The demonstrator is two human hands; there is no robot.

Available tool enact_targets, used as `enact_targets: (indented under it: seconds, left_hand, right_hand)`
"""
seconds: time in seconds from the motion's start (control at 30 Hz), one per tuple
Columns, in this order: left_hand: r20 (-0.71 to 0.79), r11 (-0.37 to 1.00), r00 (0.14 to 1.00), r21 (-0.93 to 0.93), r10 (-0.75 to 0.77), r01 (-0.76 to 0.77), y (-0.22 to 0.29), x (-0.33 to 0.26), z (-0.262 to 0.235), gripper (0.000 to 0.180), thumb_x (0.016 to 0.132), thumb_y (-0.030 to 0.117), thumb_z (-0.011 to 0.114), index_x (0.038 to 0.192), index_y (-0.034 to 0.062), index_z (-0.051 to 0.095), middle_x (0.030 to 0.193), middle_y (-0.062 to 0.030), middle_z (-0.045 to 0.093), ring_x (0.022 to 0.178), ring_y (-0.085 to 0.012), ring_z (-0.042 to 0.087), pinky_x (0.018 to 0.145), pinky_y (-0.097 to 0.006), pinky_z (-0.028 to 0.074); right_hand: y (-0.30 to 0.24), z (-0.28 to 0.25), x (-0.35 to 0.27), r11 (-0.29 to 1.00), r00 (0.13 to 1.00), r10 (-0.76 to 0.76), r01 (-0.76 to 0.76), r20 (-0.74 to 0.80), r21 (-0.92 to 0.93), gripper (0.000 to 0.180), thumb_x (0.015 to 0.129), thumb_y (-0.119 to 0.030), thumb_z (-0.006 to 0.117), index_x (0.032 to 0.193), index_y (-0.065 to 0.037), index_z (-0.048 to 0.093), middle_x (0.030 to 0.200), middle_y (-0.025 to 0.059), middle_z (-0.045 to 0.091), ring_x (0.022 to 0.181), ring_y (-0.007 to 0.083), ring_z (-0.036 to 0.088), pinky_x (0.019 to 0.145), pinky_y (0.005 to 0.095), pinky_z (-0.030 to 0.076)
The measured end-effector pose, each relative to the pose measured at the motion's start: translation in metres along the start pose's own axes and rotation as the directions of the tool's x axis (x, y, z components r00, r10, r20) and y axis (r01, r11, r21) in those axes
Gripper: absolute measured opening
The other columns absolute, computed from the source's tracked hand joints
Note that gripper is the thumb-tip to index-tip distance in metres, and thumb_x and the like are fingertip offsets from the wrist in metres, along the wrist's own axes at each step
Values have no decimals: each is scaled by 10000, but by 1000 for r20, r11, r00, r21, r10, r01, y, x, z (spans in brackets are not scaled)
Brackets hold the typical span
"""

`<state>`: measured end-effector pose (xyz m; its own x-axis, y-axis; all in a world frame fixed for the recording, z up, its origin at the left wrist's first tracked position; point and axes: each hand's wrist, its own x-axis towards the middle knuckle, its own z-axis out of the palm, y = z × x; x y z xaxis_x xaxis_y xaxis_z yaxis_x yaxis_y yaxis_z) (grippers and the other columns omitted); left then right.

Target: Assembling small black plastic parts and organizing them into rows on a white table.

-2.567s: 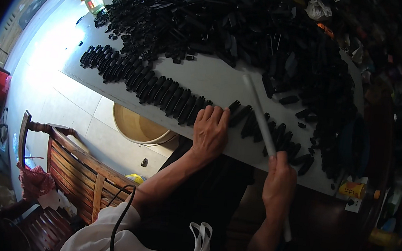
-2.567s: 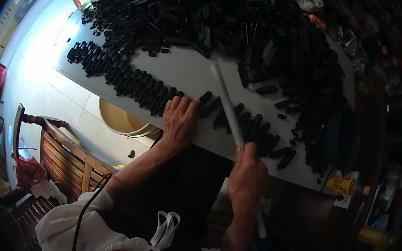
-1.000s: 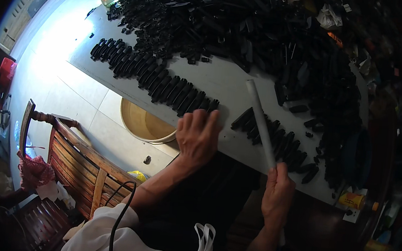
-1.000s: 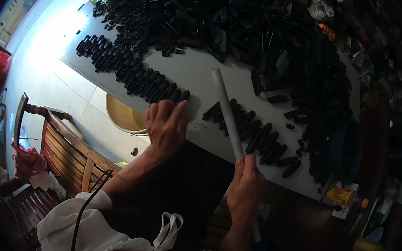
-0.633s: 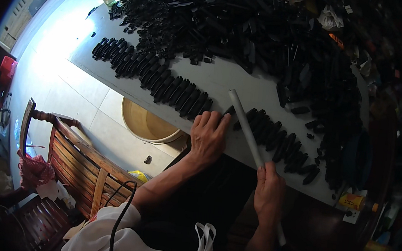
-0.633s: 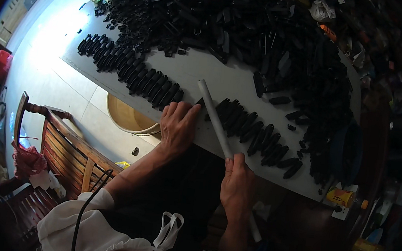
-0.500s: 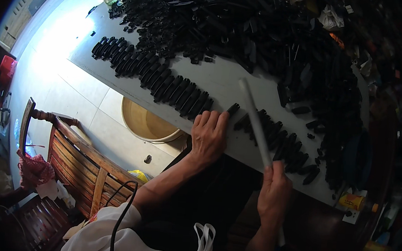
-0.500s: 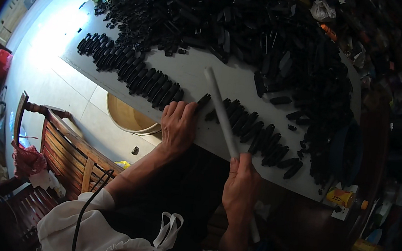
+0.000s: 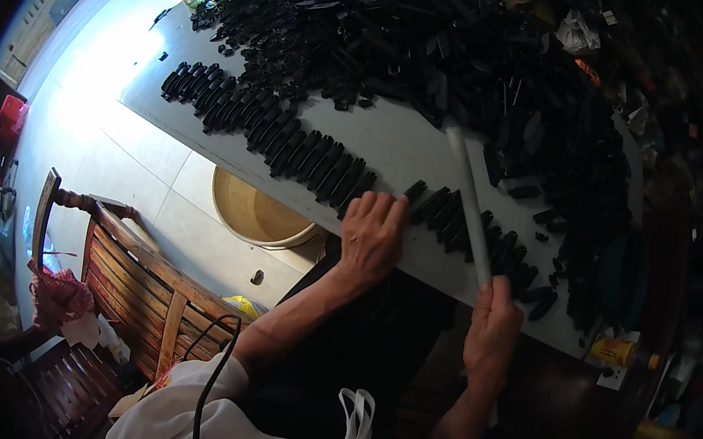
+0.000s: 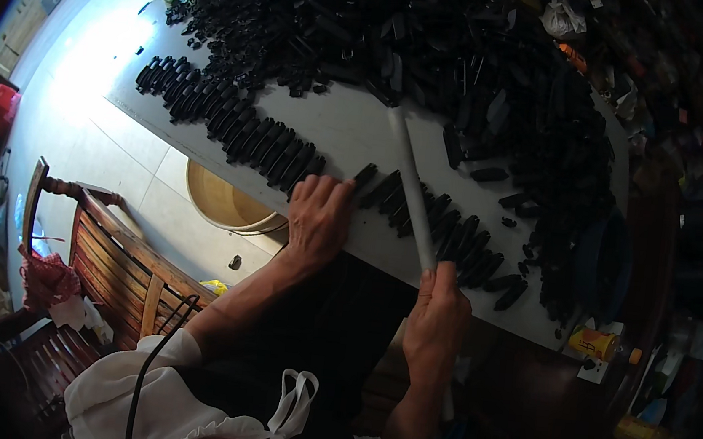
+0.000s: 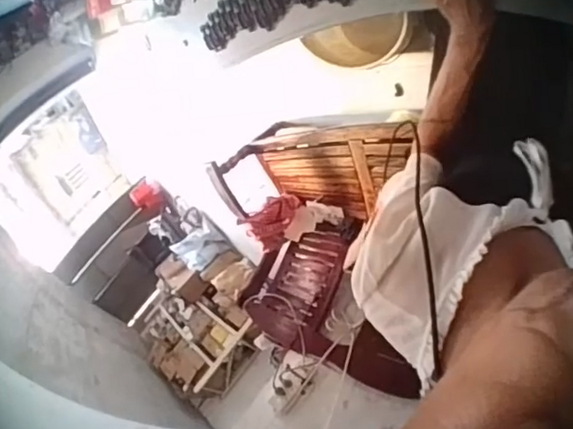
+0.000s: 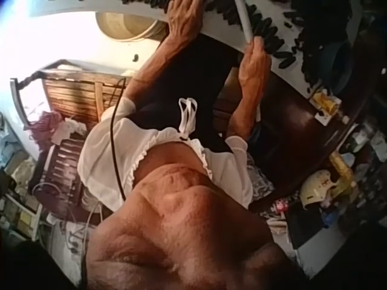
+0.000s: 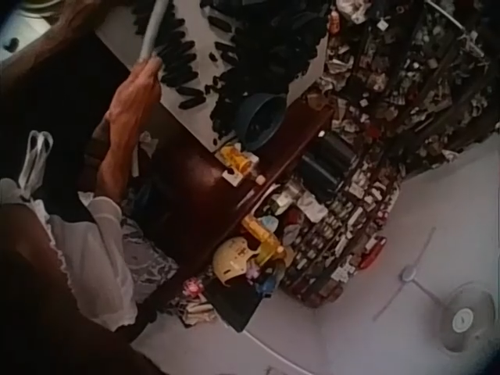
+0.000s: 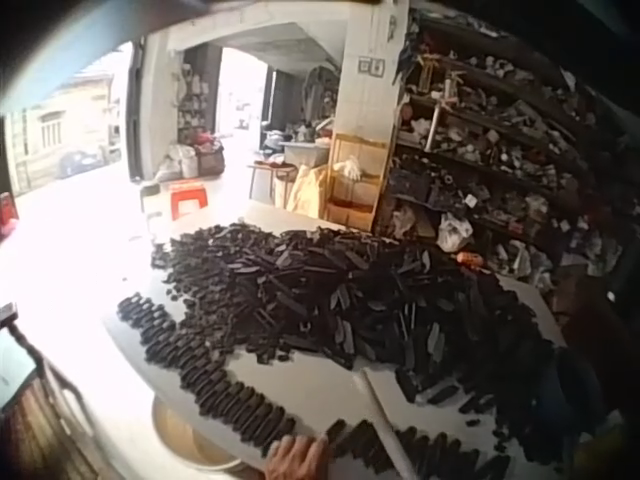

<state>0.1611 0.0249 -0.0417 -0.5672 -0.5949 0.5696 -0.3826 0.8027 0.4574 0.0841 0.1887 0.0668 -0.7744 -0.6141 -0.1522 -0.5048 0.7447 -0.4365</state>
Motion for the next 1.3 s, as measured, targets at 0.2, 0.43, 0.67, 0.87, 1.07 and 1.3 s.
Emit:
enact_targets:
  seconds: [0.2,0.43,0.67,0.87,1.07,1.3]
  left_hand:
    - [-90,996,995,73,-38,44,-4,-14,-30,375,771,196,693,1120,88,609,978,-76,543,842,-250,503,727,-371,378]
    - [-103,997,994,71,-19,27,-20,-15,-28,273,789,85,619,1059,43,621,898,-74,546,778,-240,511,686,-360,388]
    - [-146,1000,989,16,24,-22,-19,0,-8,189,736,22,581,922,35,617,742,-70,453,703,-229,480,638,-342,391]
    - [-153,1000,988,-15,15,-17,-17,3,-8,175,734,11,584,903,26,629,741,-76,468,706,-240,487,637,-351,393]
    - [-150,1000,989,-21,0,-4,-18,1,-6,190,724,11,592,905,22,645,748,-78,477,716,-247,492,641,-356,393]
    - [-47,999,998,30,-34,36,-14,5,-16,228,699,29,575,907,63,659,872,-83,502,818,-262,498,712,-370,396]
  right_hand:
    - [13,12,-7,993,992,-101,105,-69,55,257,1021,-221,407,852,-51,500,538,44,438,461,137,433,432,306,316]
    - [7,28,-7,976,976,-209,213,-65,48,255,1015,-216,418,845,-50,512,527,38,446,442,112,429,415,286,295]
    - [-7,22,-5,995,995,-95,95,34,1,243,1017,-217,415,875,-46,513,552,49,461,466,132,451,423,298,316]
    - [-16,20,-7,980,978,-191,185,-82,-80,247,1020,-215,397,892,-40,514,578,53,494,477,140,484,431,285,376]
    - [-7,20,-1,999,998,-25,27,58,-37,236,1019,-223,394,885,-76,522,570,32,476,469,121,461,430,262,373]
    - [94,31,-94,761,927,360,-224,-108,609,150,993,-199,430,959,-71,501,587,-13,431,488,66,421,424,222,325]
